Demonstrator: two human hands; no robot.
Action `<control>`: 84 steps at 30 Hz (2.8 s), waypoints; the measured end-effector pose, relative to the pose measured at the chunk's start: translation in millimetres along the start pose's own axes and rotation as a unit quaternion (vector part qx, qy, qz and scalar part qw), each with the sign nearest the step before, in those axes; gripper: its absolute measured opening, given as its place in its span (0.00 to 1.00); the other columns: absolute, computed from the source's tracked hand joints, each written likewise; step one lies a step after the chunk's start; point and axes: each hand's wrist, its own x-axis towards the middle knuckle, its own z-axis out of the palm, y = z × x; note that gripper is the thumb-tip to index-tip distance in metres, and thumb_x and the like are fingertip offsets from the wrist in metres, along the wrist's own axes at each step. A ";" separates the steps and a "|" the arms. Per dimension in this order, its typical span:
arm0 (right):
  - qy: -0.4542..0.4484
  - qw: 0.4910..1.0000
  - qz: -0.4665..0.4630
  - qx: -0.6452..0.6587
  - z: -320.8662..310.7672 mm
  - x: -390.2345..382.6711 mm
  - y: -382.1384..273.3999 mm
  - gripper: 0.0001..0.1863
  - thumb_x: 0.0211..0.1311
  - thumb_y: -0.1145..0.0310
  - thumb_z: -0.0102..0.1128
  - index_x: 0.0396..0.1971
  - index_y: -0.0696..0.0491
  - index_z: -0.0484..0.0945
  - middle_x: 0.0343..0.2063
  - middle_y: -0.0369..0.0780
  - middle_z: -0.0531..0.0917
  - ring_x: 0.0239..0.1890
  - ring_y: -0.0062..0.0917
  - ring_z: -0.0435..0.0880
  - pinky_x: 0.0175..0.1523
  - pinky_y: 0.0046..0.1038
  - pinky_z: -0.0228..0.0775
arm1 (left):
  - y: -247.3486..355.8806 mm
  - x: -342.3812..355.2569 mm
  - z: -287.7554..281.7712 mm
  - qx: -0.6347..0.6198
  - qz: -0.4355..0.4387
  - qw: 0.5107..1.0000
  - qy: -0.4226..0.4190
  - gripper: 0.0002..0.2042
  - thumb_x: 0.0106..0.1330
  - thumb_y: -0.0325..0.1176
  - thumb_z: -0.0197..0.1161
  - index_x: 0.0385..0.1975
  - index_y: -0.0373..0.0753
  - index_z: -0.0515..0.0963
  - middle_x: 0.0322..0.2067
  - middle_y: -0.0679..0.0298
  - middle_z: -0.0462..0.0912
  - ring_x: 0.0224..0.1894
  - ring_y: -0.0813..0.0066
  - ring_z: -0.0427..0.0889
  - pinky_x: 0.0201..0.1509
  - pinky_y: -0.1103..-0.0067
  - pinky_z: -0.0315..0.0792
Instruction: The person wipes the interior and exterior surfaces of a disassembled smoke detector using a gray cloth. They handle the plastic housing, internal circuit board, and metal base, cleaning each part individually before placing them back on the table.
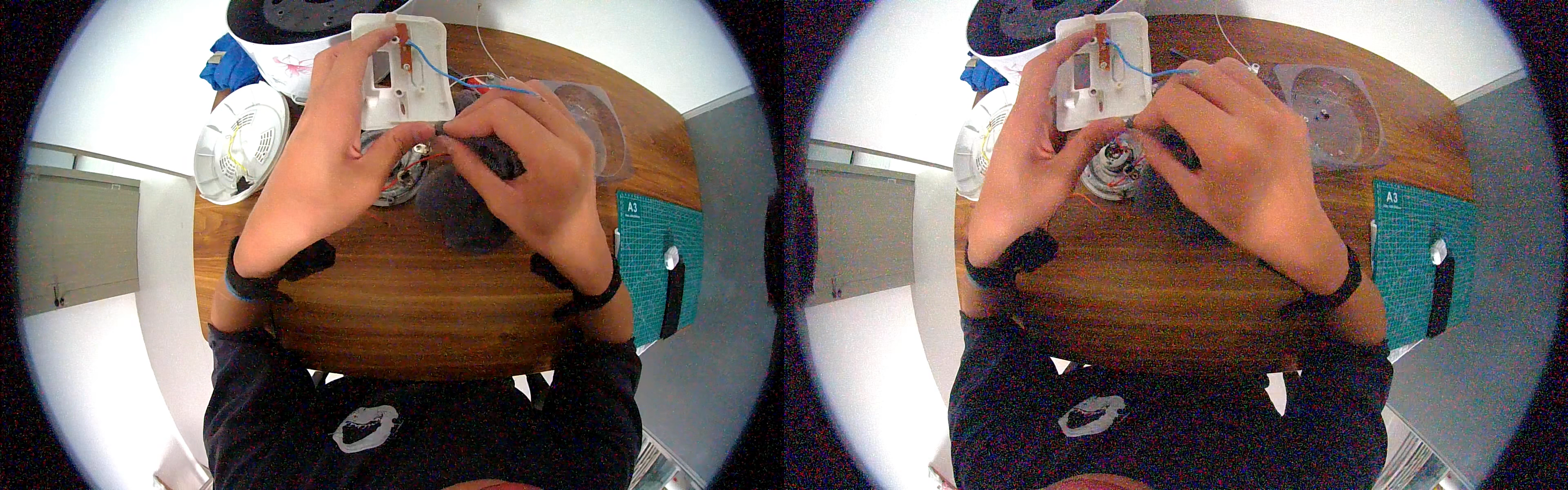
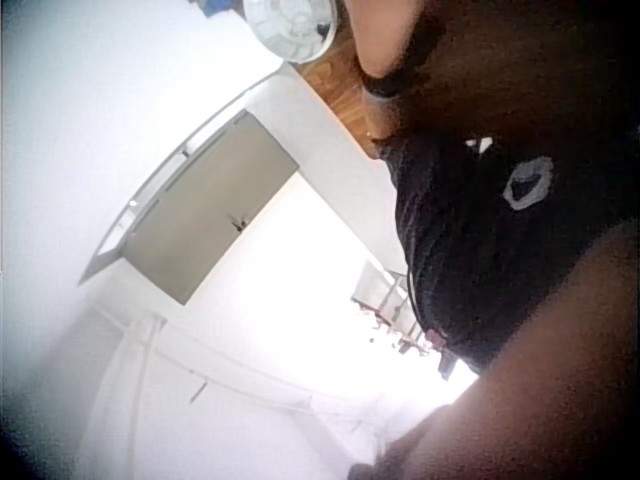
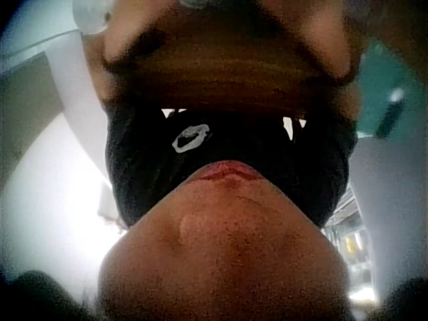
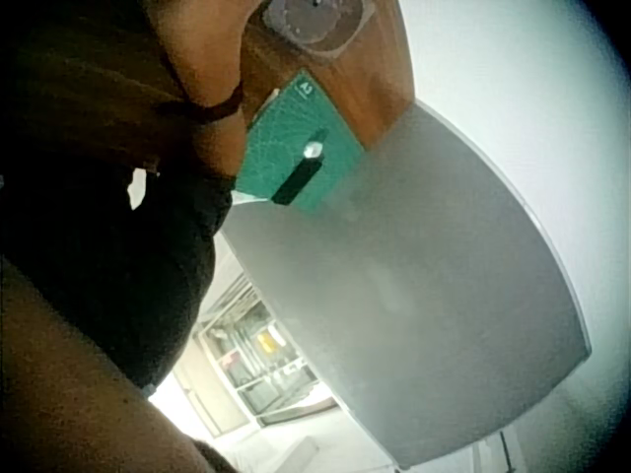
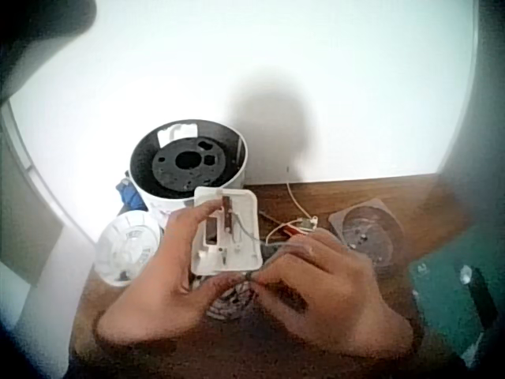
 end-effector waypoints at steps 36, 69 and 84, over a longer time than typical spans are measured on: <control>0.073 0.995 -0.059 -0.037 -5.3 8.5 33.9 0.14 0.51 0.78 0.81 0.39 0.51 0.91 0.44 0.37 0.90 0.48 0.32 0.89 0.52 0.30 0.82 | 8.5 6.9 -8.1 -0.151 -0.043 0.987 -0.034 0.21 0.72 0.21 0.58 0.64 0.35 0.70 0.57 0.57 0.79 0.59 0.73 0.79 0.64 0.75 0.74; -0.024 0.999 -0.024 -0.040 -12.3 5.5 26.4 0.11 0.54 0.76 0.77 0.38 0.50 0.86 0.39 0.35 0.89 0.49 0.34 0.87 0.53 0.34 0.81 | 5.8 4.5 -16.0 -0.166 -0.091 0.975 -0.120 0.20 0.64 0.19 0.51 0.55 0.38 0.77 0.49 0.65 0.83 0.47 0.79 0.79 0.51 0.81 0.75; -0.063 0.997 -0.012 -0.039 -12.7 -2.0 26.5 0.11 0.54 0.65 0.77 0.36 0.48 0.85 0.37 0.36 0.85 0.47 0.38 0.84 0.49 0.40 0.82 | 11.8 1.7 -13.8 -0.136 -0.140 0.971 -0.141 0.23 0.60 0.18 0.51 0.56 0.39 0.76 0.49 0.63 0.82 0.52 0.76 0.79 0.57 0.77 0.74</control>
